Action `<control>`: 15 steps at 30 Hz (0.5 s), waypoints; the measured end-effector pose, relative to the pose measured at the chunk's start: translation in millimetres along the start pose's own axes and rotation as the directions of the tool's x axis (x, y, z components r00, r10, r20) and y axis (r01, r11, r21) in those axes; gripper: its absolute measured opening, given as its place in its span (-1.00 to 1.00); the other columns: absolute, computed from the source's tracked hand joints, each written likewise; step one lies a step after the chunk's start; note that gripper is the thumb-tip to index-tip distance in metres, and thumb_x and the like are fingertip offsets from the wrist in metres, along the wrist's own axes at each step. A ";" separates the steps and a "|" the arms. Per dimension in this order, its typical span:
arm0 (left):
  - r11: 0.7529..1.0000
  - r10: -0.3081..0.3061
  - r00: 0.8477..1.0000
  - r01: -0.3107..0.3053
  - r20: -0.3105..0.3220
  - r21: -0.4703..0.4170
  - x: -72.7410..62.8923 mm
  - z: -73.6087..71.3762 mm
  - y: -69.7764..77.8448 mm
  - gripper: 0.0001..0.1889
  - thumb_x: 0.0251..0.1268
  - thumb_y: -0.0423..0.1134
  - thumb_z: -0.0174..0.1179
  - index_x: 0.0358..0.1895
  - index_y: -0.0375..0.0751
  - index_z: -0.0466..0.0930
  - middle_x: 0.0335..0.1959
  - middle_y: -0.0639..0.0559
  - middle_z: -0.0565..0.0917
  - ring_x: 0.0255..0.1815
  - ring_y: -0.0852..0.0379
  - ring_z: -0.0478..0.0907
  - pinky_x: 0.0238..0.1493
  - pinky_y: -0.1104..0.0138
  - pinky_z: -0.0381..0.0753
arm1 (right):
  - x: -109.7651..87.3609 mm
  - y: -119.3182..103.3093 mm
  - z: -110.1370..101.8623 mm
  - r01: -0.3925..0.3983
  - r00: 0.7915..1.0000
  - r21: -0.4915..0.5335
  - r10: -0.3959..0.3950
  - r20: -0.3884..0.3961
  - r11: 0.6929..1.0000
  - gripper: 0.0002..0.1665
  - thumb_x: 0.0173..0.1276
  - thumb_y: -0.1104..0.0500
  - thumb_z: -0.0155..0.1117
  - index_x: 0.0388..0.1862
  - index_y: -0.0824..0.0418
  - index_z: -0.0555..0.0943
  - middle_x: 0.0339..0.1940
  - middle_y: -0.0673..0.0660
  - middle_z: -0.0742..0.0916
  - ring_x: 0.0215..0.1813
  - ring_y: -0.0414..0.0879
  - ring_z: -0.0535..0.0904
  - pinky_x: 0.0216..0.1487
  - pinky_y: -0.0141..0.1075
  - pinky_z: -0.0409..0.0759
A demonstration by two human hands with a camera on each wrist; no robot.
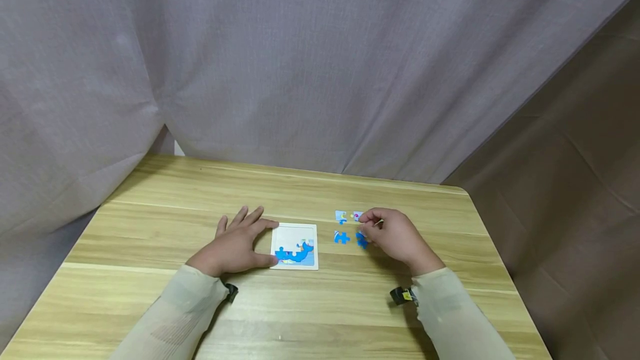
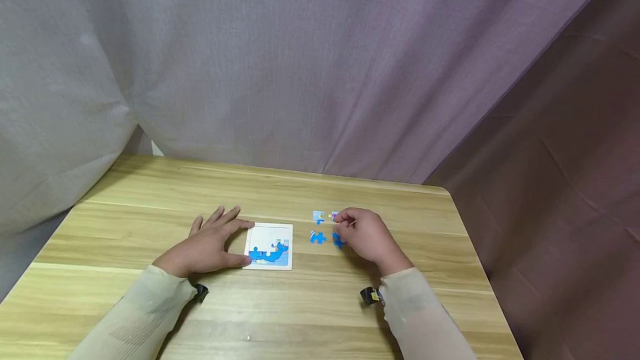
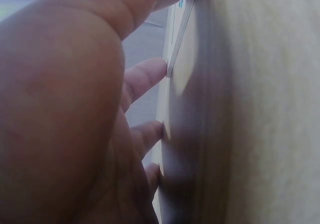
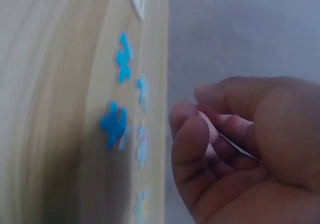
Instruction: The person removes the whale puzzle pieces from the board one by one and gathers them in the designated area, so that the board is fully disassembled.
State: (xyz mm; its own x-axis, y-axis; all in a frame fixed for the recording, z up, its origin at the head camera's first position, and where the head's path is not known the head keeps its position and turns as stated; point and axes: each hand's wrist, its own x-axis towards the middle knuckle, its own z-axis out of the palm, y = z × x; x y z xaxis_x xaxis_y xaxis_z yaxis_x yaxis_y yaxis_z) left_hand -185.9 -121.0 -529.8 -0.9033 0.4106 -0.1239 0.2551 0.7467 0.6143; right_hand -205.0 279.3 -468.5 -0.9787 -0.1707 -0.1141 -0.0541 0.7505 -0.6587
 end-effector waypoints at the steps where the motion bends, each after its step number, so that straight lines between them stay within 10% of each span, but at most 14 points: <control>1: 1.000 0.001 1.000 -0.001 0.000 0.000 0.1 0.2 0.0 -0.12 0.30 0.35 0.55 0.66 0.33 0.48 0.92 -0.11 0.04 0.93 -0.41 -0.25 0.69 -0.58 -0.39 | -0.1 -4.1 0.5 0.014 1.000 -0.010 -0.014 -0.002 1.000 -0.80 0.61 0.08 0.49 0.08 0.13 0.82 -0.23 -0.01 0.76 -0.25 -0.09 0.71 -0.28 -0.31 0.70; 15: 1.000 0.007 1.000 -0.007 0.000 -0.007 -0.4 -2.2 2.9 -0.12 0.31 0.35 0.55 0.67 0.31 0.48 0.91 -0.15 0.05 0.93 -0.44 -0.24 0.68 -0.60 -0.38 | 3.2 -42.6 17.0 0.125 0.990 -0.074 -0.120 0.078 0.989 -0.83 0.61 0.14 0.47 0.08 0.15 0.82 -0.20 -0.08 0.78 -0.25 -0.14 0.65 -0.30 -0.34 0.62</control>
State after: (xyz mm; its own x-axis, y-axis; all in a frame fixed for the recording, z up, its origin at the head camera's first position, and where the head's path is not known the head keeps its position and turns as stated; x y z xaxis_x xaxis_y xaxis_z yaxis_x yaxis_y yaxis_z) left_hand -185.5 -120.2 -526.3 -0.9016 0.4157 -0.1200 0.2586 0.7402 0.6207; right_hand -202.5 235.9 -453.4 -0.9469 -0.3082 -0.0919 -0.1907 0.7682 -0.6111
